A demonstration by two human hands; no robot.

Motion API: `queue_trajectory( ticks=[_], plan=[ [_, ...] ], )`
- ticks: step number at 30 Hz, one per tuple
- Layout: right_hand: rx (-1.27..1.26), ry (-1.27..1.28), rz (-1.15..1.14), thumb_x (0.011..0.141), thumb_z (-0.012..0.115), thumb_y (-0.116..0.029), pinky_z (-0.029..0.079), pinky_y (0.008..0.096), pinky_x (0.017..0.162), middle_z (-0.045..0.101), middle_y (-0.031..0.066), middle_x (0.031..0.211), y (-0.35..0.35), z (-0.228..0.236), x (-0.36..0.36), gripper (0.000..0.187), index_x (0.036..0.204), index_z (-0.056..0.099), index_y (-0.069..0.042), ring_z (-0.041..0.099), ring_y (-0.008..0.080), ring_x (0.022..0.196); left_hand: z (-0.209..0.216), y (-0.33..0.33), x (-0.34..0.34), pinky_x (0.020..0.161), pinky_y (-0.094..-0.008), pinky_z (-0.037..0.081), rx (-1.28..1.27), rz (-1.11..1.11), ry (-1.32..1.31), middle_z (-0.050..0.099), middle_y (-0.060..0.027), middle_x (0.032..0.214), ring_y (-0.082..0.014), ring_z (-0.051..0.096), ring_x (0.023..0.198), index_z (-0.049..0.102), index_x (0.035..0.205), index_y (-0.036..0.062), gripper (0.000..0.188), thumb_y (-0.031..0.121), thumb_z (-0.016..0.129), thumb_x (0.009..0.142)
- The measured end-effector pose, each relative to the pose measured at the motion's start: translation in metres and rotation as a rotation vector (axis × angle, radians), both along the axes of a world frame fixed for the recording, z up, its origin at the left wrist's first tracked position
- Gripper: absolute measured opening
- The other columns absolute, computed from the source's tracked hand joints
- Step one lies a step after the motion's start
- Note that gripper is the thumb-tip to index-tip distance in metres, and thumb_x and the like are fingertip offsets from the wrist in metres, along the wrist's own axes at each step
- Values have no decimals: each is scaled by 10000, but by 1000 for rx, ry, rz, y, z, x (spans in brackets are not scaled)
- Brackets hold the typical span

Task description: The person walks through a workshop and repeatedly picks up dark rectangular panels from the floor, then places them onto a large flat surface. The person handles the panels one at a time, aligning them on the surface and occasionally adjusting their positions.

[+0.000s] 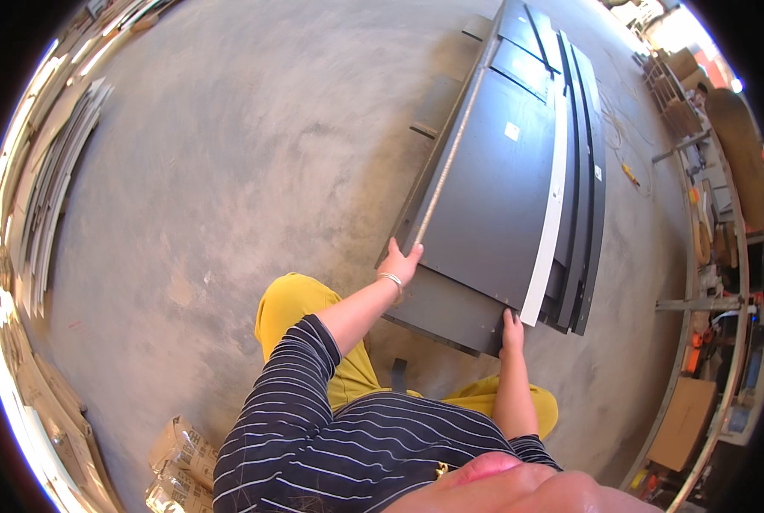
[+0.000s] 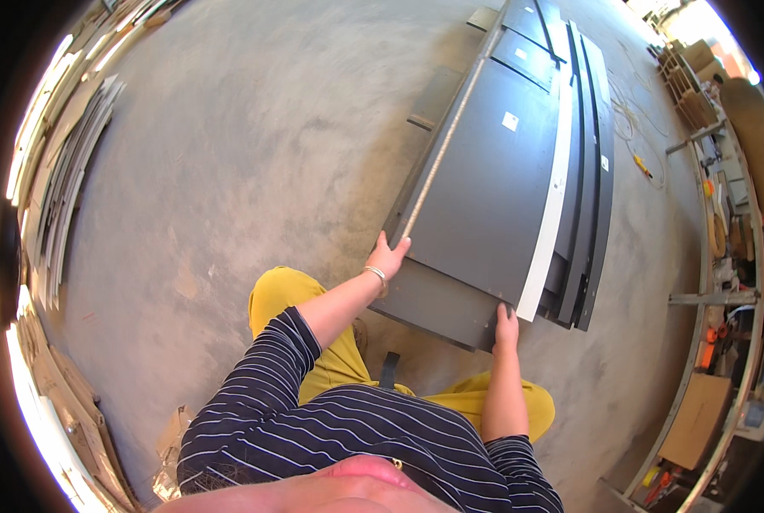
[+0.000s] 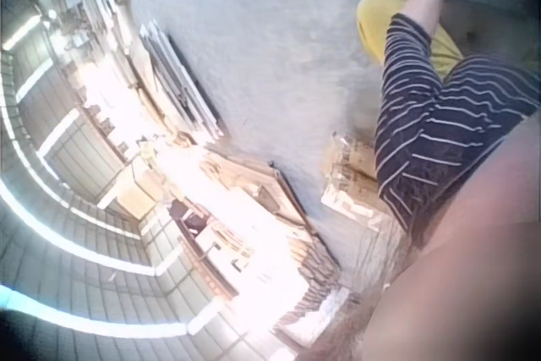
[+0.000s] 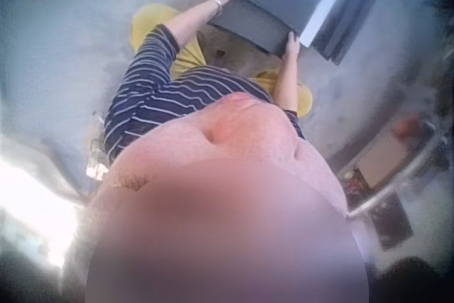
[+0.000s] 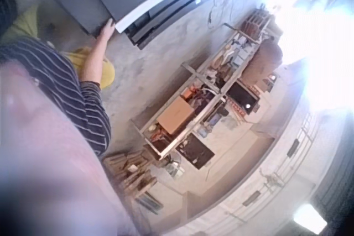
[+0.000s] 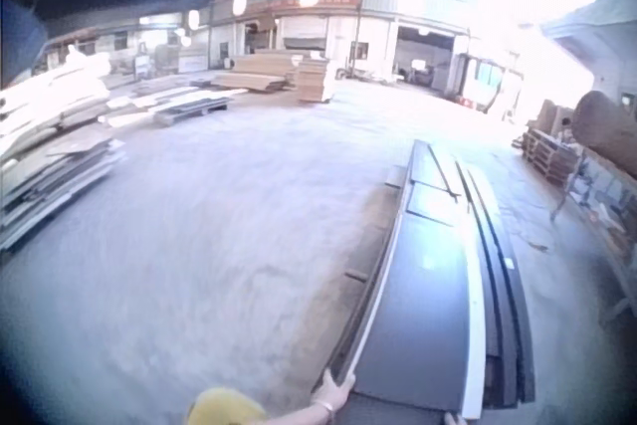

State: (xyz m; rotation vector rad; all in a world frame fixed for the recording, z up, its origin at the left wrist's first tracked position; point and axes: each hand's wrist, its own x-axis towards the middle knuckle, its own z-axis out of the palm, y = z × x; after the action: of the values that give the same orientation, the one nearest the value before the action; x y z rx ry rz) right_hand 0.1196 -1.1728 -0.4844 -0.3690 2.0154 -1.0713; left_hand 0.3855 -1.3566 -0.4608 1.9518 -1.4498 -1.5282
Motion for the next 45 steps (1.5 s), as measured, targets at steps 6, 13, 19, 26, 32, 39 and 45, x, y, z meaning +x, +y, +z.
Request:
queue_trajectory(
  ticks=[6, 13, 19, 26, 32, 39, 45],
  plan=[
    [-50, -98, -32, 893, 524, -345, 461, 321, 796, 596, 87, 1021, 7, 31, -2, 437, 1147, 512, 11, 573, 186, 894, 40, 6, 3, 946, -387, 388, 168, -30, 55, 476, -265, 1234, -363, 501, 1115, 72, 1405, 23, 900, 577, 463, 815],
    [-69, -258, -59, 914, 494, -286, 474, 326, 774, 611, 89, 985, 35, 57, 8, 339, 1084, 537, 5, 587, 195, 872, 63, 12, 29, 917, -378, 404, 203, -177, 106, 531, -276, 1149, -329, 529, 1089, 373, 1287, -26, 742, 571, 387, 848],
    [-158, -517, -107, 879, 335, -574, 380, 386, 945, 559, 125, 1153, 62, 77, -10, 669, 1159, 504, 10, 498, 245, 1098, 75, 28, 37, 800, -372, 439, 198, -232, 186, 619, -200, 879, -306, 597, 898, 392, 1243, -68, 754, 582, 364, 861],
    [-149, -359, 57, 782, 288, -751, 320, 380, 1001, 495, 90, 1272, -15, 89, -66, 885, 1284, 430, -36, 447, 245, 1171, 84, 41, 24, 779, -389, 457, 142, -183, 206, 612, -223, 903, -328, 608, 870, 440, 1115, -48, 674, 575, 345, 875],
    [233, -114, 36, 800, 436, -672, 386, 365, 938, 525, 95, 1224, -79, 113, -102, 792, 1249, 473, -21, 495, 229, 1107, 98, 63, -7, 857, -412, 421, 176, -278, 202, 579, -277, 1023, -393, 553, 998, 427, 1160, -67, 716, 583, 336, 874],
    [257, 1, 44, 855, 462, -558, 414, 326, 892, 563, 102, 1161, -30, 169, -137, 670, 1225, 481, 0, 538, 211, 1031, 124, 126, -57, 810, -408, 441, 269, -393, 304, 580, -295, 946, -394, 575, 925, 425, 1027, -64, 663, 575, 357, 866],
    [274, 35, 110, 880, 464, -497, 406, 322, 886, 569, 106, 1130, 40, 209, -174, 598, 1215, 484, -2, 532, 197, 1008, 170, 202, -79, 824, -370, 442, 409, -369, 347, 584, -245, 944, -333, 584, 931, 375, 1134, -94, 675, 525, 421, 872]
  ],
)
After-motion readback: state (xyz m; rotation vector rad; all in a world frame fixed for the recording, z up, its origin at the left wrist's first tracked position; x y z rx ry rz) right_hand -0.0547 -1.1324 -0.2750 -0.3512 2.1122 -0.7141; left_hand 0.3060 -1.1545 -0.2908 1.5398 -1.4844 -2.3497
